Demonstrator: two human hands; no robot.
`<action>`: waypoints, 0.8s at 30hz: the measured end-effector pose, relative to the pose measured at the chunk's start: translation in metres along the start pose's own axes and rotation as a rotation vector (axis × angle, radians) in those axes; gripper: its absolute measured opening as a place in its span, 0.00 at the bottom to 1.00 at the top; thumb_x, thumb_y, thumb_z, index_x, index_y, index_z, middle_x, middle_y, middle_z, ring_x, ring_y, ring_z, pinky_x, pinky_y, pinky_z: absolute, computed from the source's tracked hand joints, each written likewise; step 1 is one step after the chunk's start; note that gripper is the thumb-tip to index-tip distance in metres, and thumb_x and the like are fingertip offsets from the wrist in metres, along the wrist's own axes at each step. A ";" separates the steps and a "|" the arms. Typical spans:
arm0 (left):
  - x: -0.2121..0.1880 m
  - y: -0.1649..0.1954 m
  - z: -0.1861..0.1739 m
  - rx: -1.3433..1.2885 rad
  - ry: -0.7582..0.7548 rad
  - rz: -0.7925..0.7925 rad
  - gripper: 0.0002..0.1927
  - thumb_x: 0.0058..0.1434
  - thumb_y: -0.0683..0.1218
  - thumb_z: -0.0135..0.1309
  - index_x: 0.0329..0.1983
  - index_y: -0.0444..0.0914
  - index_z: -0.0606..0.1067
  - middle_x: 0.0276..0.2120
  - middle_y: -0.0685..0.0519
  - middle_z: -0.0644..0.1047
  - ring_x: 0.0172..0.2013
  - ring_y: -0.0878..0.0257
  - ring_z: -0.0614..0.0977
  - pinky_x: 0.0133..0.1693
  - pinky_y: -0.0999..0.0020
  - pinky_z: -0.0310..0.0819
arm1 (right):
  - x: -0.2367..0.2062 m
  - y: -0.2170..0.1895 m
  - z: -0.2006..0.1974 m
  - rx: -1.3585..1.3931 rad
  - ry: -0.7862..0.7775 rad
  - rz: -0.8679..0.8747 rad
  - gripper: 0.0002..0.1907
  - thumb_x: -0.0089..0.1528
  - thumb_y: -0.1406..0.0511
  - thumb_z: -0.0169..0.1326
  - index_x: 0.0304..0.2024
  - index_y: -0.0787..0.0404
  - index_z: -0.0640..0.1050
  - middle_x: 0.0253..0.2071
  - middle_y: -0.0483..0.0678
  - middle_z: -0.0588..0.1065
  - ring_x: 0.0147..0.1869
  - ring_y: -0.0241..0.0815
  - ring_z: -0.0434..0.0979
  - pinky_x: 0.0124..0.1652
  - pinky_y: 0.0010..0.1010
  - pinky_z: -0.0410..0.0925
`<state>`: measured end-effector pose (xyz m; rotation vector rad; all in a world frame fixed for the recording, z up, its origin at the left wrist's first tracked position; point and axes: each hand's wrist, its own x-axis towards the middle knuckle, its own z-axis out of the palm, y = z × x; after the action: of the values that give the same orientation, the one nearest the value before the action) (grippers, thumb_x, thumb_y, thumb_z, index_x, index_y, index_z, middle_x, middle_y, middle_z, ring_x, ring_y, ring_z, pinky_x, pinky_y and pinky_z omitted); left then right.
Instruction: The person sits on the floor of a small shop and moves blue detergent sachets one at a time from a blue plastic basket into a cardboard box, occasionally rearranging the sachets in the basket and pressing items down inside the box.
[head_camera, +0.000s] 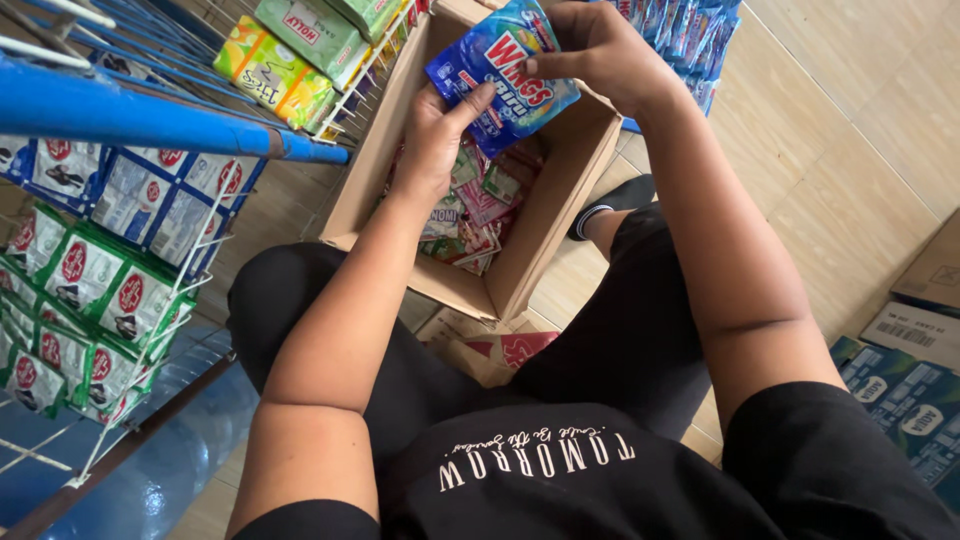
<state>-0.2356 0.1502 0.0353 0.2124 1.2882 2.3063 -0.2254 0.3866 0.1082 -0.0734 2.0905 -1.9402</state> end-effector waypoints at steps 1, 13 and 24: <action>0.000 0.001 0.001 -0.001 0.000 -0.003 0.10 0.67 0.45 0.62 0.50 0.38 0.81 0.43 0.54 0.84 0.42 0.69 0.84 0.48 0.69 0.79 | 0.000 -0.001 0.002 0.002 0.010 0.006 0.19 0.63 0.71 0.63 0.57 0.68 0.77 0.51 0.47 0.81 0.54 0.34 0.81 0.61 0.30 0.73; -0.004 0.011 0.007 -0.024 0.011 -0.023 0.10 0.66 0.45 0.63 0.48 0.37 0.81 0.42 0.54 0.84 0.41 0.68 0.84 0.48 0.69 0.79 | 0.002 -0.003 0.008 0.048 -0.013 0.008 0.16 0.64 0.70 0.64 0.54 0.67 0.79 0.49 0.46 0.82 0.51 0.33 0.82 0.57 0.29 0.76; -0.004 0.000 -0.001 0.051 0.012 -0.003 0.11 0.68 0.45 0.63 0.50 0.36 0.80 0.44 0.53 0.84 0.43 0.67 0.84 0.50 0.70 0.78 | 0.004 0.015 0.005 0.019 0.051 0.017 0.11 0.63 0.69 0.65 0.49 0.63 0.82 0.44 0.45 0.83 0.46 0.34 0.83 0.52 0.30 0.77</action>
<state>-0.2325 0.1473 0.0351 0.2138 1.3540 2.2768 -0.2254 0.3823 0.0929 -0.0020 2.0972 -1.9719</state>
